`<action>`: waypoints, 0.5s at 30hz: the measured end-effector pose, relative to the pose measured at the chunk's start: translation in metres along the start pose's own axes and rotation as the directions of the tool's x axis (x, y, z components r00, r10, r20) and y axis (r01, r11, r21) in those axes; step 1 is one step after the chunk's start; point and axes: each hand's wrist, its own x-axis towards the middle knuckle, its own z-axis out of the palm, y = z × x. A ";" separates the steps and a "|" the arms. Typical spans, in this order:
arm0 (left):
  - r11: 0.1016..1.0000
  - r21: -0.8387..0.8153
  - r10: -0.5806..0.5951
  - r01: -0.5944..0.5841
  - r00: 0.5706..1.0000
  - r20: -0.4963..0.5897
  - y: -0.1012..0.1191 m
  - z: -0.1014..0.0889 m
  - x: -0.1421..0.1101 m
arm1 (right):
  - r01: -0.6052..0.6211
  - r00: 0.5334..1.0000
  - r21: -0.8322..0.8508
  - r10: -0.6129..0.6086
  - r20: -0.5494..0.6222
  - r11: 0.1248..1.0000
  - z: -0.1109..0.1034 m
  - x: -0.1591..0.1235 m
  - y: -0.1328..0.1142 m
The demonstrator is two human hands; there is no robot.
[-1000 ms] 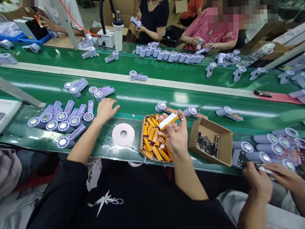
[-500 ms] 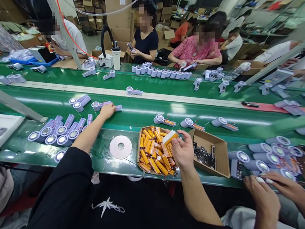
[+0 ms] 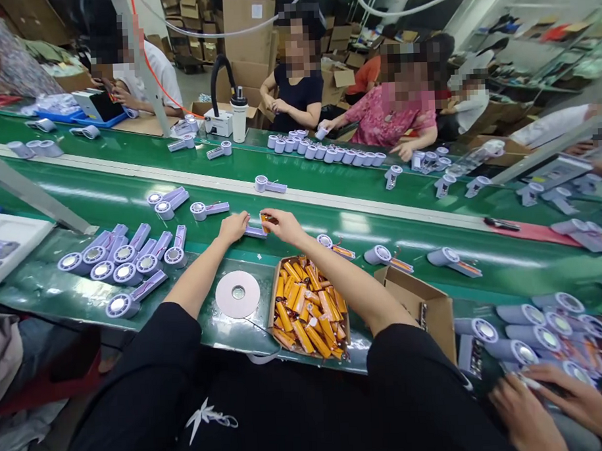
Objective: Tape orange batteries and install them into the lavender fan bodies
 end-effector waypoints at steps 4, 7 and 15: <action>0.999 -0.038 -0.038 0.038 0.999 0.014 0.007 0.004 0.001 | 0.025 0.993 -0.112 -0.012 0.121 0.993 0.016 0.019 0.012; 0.997 -0.058 -0.053 0.054 0.998 0.022 0.012 0.006 0.002 | 0.039 0.975 -0.207 0.008 0.221 0.977 0.019 0.016 0.018; 0.996 -0.078 -0.044 0.048 0.998 0.052 0.031 0.007 0.006 | 0.039 0.926 -0.477 0.148 0.347 0.878 0.023 0.007 0.004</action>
